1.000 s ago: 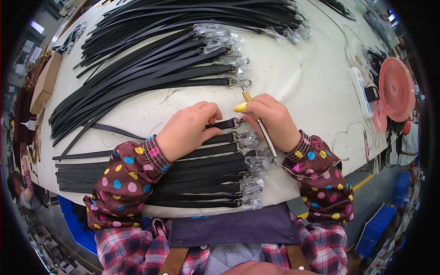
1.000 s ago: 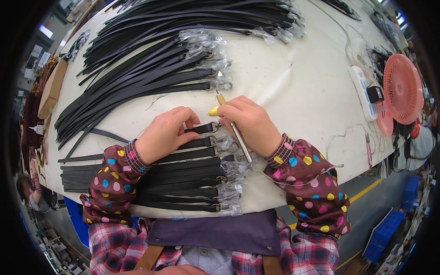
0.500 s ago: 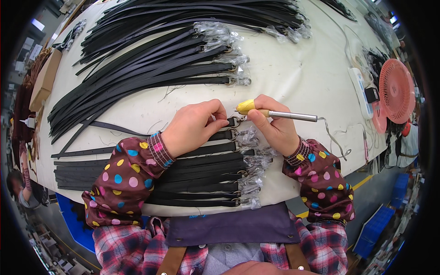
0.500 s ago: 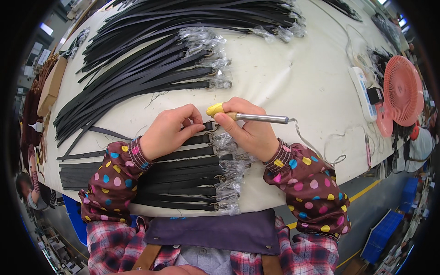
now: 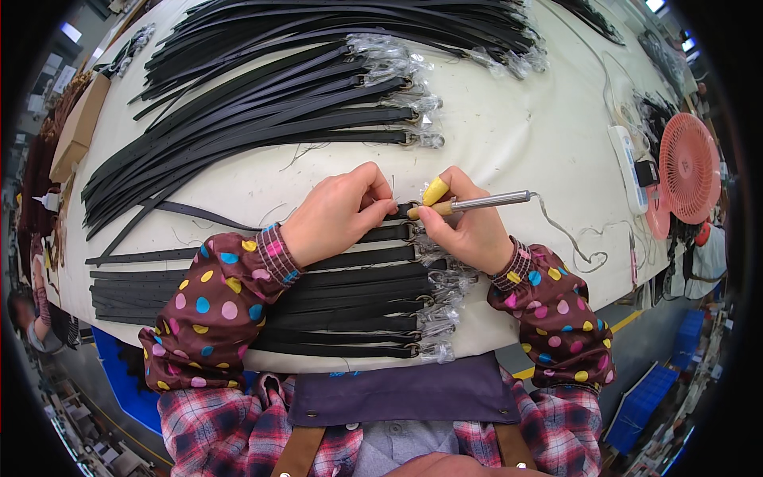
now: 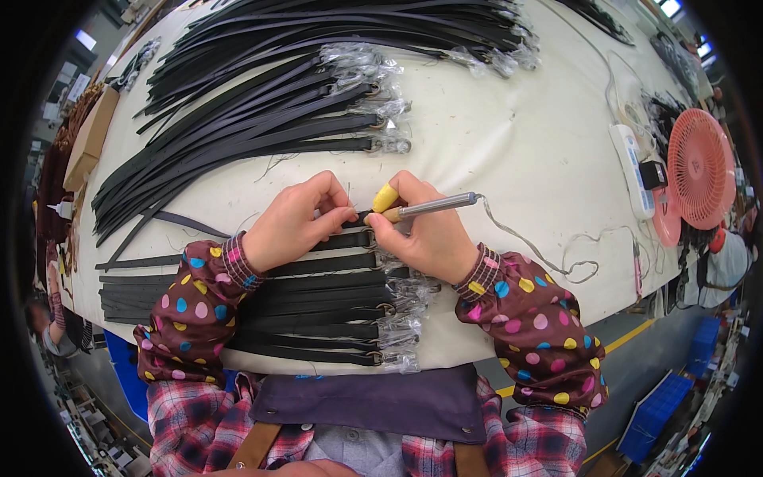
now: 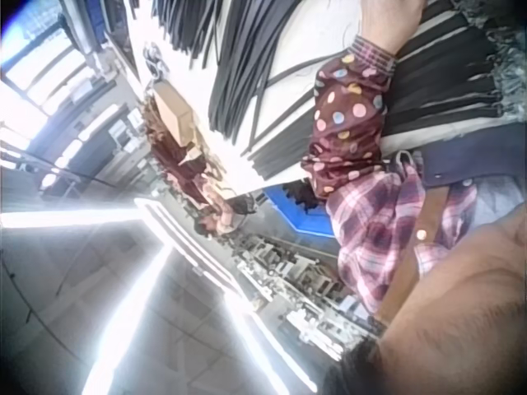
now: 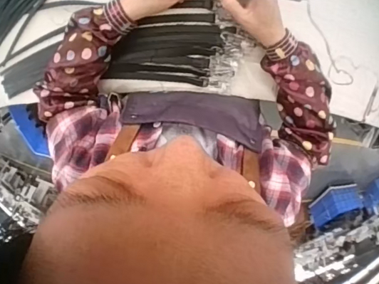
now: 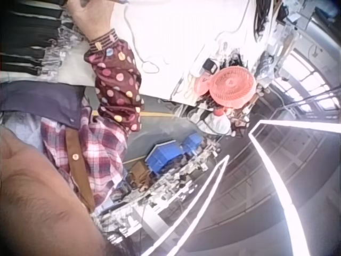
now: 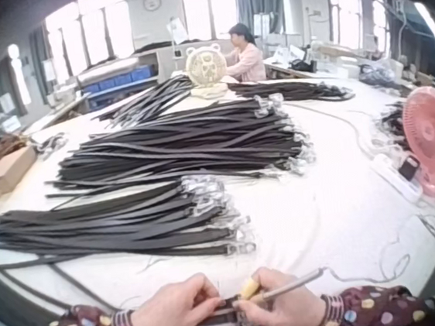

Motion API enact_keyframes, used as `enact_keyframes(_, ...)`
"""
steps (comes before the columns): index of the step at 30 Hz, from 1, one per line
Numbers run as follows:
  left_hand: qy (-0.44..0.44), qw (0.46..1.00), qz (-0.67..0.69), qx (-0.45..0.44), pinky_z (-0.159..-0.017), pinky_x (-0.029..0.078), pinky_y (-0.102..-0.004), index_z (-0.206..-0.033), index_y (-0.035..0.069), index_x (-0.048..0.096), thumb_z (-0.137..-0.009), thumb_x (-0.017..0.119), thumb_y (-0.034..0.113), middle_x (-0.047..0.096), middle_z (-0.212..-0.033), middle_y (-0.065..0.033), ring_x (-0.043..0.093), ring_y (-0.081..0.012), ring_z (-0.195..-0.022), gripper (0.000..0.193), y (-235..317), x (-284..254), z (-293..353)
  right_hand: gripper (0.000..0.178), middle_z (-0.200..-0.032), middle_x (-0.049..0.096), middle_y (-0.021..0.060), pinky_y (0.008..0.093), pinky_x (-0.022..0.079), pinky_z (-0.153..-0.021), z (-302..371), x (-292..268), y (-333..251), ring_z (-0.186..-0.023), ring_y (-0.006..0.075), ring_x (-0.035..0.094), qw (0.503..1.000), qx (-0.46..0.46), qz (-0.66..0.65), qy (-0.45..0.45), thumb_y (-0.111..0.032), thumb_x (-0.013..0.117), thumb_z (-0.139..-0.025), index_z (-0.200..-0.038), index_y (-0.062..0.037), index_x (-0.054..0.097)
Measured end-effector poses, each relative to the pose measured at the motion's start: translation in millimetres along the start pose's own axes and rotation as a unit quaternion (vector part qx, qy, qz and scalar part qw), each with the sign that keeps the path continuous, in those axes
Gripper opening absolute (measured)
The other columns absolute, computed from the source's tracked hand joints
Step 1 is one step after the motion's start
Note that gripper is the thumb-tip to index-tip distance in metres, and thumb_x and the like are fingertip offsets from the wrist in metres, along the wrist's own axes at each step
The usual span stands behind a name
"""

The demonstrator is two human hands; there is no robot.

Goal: The person uses a heated tool to melt and seal the ends of black fabric straps. They pick up each strap, apply the tool to the tip, and place the finished strap back on the table. The process is repeated for several straps.

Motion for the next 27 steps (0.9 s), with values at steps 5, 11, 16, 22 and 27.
enact_keyframes(5,-0.002,1.000,0.010,-0.007,-0.054,0.049,-0.0252,-0.093,0.000,0.053,-0.092,0.063,0.011,0.069,-0.080,-0.0069,0.060,-0.0105,-0.061,0.015,-0.1,0.5,-0.2,0.021,-0.067,0.061,0.0085,0.0294,0.046,-0.055,-0.1,1.1,1.2,-0.060,0.0168,0.061,1.000,-0.005,0.008,-0.003,-0.014,0.070,-0.082,-0.085,-0.0024,0.053)
enact_keyframes(11,-0.002,1.000,0.004,-0.009,-0.054,0.049,-0.0251,-0.093,0.000,0.054,-0.092,0.063,0.011,0.069,-0.080,-0.0069,0.060,-0.0103,-0.061,0.015,-1.6,0.5,-0.8,0.021,-0.068,0.060,0.0092,0.0323,0.045,-0.057,-0.9,1.4,0.6,-0.061,0.0211,0.059,1.000,-0.013,0.025,-0.002,-0.014,0.070,-0.082,-0.085,-0.0027,0.052)
enact_keyframes(16,-0.003,1.000,0.004,-0.012,-0.054,0.049,-0.0248,-0.093,0.000,0.054,-0.093,0.063,0.012,0.069,-0.080,-0.0067,0.060,-0.0100,-0.061,0.015,-1.5,0.8,-0.7,0.021,-0.068,0.060,0.0096,0.0331,0.045,-0.057,-0.3,1.1,0.5,-0.062,0.0223,0.059,0.999,-0.020,0.038,0.000,-0.015,0.070,-0.082,-0.085,-0.0028,0.052)
enact_keyframes(22,-0.006,1.000,0.002,-0.011,-0.054,0.049,-0.0244,-0.094,0.001,0.053,-0.093,0.062,0.011,0.069,-0.081,-0.0067,0.060,-0.0095,-0.062,0.014,-1.4,0.7,-0.9,0.021,-0.068,0.061,0.0102,0.0330,0.045,-0.057,-0.6,1.3,-0.5,-0.062,0.0231,0.058,0.999,-0.011,0.050,-0.008,-0.015,0.069,-0.082,-0.085,-0.0029,0.052)
enact_keyframes(27,-0.006,0.999,0.019,-0.034,-0.054,0.050,-0.0234,-0.094,0.001,0.052,-0.094,0.062,0.013,0.066,-0.079,-0.0055,0.060,-0.0092,-0.063,0.016,-2.5,0.9,-0.9,0.021,-0.073,0.061,0.0094,0.0314,0.046,-0.057,0.4,0.3,-1.0,-0.064,0.0197,0.060,0.999,-0.007,0.049,-0.004,-0.013,0.069,-0.083,-0.088,-0.0023,0.052)
Point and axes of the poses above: each hand's wrist, its own z-axis away from the middle knuckle, its own x-axis out of the palm, y = z × x, the point moved 8 cm from there along -z, towards the middle knuckle
